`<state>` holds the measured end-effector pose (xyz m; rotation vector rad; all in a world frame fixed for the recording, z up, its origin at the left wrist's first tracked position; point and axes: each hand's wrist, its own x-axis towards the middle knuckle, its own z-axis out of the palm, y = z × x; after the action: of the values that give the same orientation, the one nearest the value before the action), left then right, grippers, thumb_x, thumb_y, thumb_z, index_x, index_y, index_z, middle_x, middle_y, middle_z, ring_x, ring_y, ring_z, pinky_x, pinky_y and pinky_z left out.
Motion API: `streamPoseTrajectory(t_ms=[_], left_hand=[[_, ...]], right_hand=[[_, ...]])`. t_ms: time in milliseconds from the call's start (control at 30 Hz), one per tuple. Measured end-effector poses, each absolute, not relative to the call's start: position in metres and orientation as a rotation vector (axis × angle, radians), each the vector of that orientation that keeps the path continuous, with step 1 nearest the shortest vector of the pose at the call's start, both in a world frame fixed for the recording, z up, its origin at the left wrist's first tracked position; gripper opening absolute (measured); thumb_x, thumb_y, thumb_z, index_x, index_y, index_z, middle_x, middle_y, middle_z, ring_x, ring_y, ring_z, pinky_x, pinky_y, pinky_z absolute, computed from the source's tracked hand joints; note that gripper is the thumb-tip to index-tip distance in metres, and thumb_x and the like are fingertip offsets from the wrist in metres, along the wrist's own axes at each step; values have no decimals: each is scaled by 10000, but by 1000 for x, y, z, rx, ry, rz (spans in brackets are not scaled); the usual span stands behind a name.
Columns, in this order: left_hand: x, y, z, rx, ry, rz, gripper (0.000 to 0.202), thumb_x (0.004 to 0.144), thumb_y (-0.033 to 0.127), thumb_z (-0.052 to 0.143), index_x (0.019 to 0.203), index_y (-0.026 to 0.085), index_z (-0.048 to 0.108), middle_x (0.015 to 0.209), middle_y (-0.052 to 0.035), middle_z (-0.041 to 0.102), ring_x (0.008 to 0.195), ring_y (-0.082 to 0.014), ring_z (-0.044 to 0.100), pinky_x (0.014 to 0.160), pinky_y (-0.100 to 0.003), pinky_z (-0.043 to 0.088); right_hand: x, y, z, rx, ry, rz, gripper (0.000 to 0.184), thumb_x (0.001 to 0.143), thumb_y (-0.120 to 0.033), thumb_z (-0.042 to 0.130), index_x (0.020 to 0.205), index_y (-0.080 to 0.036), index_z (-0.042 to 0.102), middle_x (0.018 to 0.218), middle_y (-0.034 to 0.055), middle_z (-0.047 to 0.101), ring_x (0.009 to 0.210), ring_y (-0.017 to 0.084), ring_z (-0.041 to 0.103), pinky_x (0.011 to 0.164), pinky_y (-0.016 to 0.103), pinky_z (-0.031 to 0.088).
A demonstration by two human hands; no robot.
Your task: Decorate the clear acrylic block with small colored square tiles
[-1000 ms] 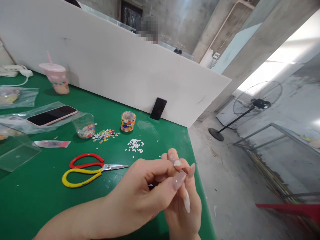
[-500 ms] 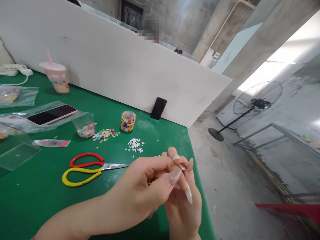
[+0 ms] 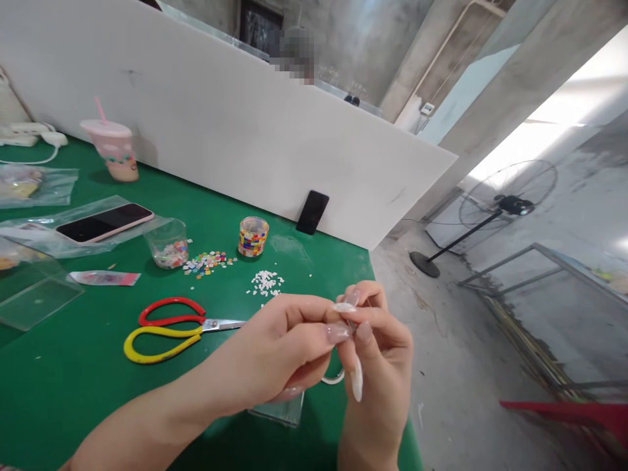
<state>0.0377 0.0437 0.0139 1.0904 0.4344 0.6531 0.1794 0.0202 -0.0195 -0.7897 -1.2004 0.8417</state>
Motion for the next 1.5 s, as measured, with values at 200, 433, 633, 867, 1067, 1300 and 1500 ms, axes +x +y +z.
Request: streamPoseTrajectory(t_ms=[200,433,633,867,1067,1300,1500], left_hand=[[40,49,15,981,461,637,190,771,261,527,618,165,588,364,99,329,296,-27,194,328,-192,114],[42,47,13,985,484,697,210,777,245,512,592,171,578,340,107,312,284,-27,178,339,-203,124],[42,46,17,1064,525,704,226,792,255,508,583,177,546,357,109,284,300,-30,189,327,-185,116],[46,43,15,1122,564,729,228,803,226,496,587,171,541,407,103,341,326,-21,212,332,-167,153],[46,43,12,1239,573,836,193,779,123,490,591,163,499,553,65,517,468,-27,375,440,-142,288],[35,49,16,1514,762,866,193,836,200,461,655,183,525,529,77,441,437,-45,321,419,-172,264],[10,99,1,1993,1370,612,287,935,338,421,758,209,607,547,59,515,506,-97,479,503,-211,365]], right_hand=[[181,18,-15,-897,-1250,644,82,847,-323,732,848,-344,811,893,18,560,776,150,567,697,319,489],[178,19,-19,-883,-1271,614,138,900,-282,669,901,-343,793,933,13,535,798,142,574,713,309,507],[172,23,-23,-777,-1116,903,167,916,-349,639,836,-313,782,886,6,522,822,138,549,736,275,494],[169,22,-15,-601,-813,1342,146,868,-364,696,787,-271,774,824,-17,514,635,80,463,606,194,467],[169,24,-7,-446,-608,1632,68,808,-324,773,784,-261,782,617,-40,556,581,66,500,569,115,476],[170,25,-8,-413,-498,1646,60,775,-266,803,755,-230,759,788,-34,613,671,57,573,663,149,523],[179,26,-13,-441,-564,1514,115,877,-245,694,766,-225,715,783,-27,485,707,73,506,655,184,488]])
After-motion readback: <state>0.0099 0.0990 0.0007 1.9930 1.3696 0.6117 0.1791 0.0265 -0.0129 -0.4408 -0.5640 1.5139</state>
